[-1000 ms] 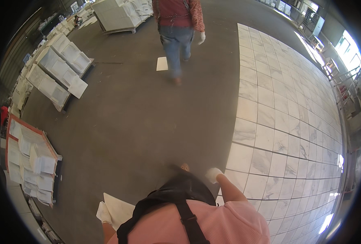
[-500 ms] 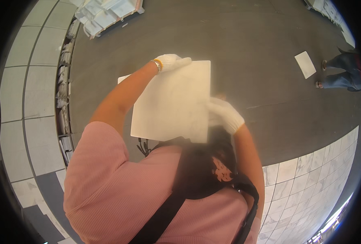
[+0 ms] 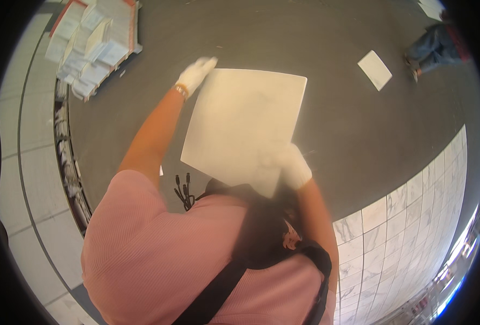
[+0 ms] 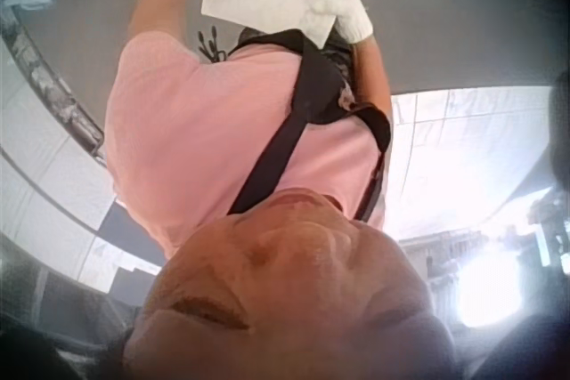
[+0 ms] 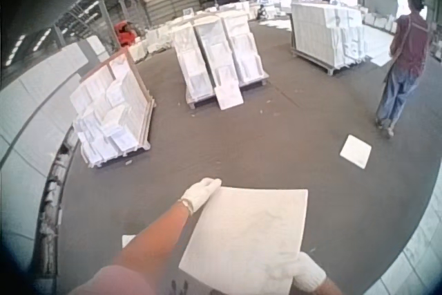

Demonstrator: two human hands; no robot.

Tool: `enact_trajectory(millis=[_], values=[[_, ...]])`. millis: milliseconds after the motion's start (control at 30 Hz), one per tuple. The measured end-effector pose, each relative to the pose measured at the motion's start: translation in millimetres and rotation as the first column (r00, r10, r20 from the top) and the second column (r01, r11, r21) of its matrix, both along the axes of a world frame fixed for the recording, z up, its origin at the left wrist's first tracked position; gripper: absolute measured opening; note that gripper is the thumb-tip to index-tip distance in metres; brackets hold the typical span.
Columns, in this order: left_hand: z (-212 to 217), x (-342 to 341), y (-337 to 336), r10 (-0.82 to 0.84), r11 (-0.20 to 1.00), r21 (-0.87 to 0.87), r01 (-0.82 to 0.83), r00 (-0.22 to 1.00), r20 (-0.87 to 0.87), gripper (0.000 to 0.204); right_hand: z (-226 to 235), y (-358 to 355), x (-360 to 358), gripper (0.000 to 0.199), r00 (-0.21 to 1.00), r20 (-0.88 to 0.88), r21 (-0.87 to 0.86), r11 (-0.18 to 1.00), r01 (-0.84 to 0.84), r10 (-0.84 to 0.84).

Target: The person picks up white square tiles from a stack and places them one by one onto a tiled floor area. They walk between the stack and the floor, handling tiles with gloved hands and positioning them in a grid pattern.

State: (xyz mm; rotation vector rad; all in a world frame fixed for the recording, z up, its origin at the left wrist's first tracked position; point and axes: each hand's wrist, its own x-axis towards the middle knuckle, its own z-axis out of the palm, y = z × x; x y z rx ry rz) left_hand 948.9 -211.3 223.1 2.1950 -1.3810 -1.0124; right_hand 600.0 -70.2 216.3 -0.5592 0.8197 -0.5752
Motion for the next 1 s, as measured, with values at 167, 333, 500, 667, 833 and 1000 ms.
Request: enact_trajectory(millis=[167, 333, 500, 667, 833, 1000], values=[[-75, -48, 2, 0.175, 0.956, 0.290, 0.029, 0.739, -0.651, 0.060, -27, -10, -62, 0.051, 0.959, -0.018, -0.002, 0.959, 0.283, -0.283], [-51, -173, -97, -0.013, 0.980, 0.142, 0.138, 0.762, -0.648, 0.051, -76, -41, -142, 0.046, 0.841, 0.083, 0.080, 0.845, 0.528, -0.534], [-23, -322, -151, -0.195, 0.967, 0.028, 0.255, 0.801, -0.566, 0.047, -109, -84, -259, 0.038, 0.678, 0.094, 0.103, 0.685, 0.722, -0.729], [-9, -458, -171, -0.314, 0.946, -0.096, 0.310, 0.797, -0.516, 0.042, -95, -96, -371, 0.035, 0.588, 0.061, 0.167, 0.589, 0.791, -0.807], [3, -554, -192, -0.221, 0.945, 0.048, 0.324, 0.737, -0.638, 0.041, -77, -103, -443, 0.034, 0.475, -0.038, 0.207, 0.458, 0.865, -0.879], [-10, -636, -254, -0.325, 0.899, 0.025, 0.438, 0.705, -0.630, 0.047, -77, -141, -503, 0.036, 0.326, -0.055, 0.281, 0.299, 0.912, -0.944]])
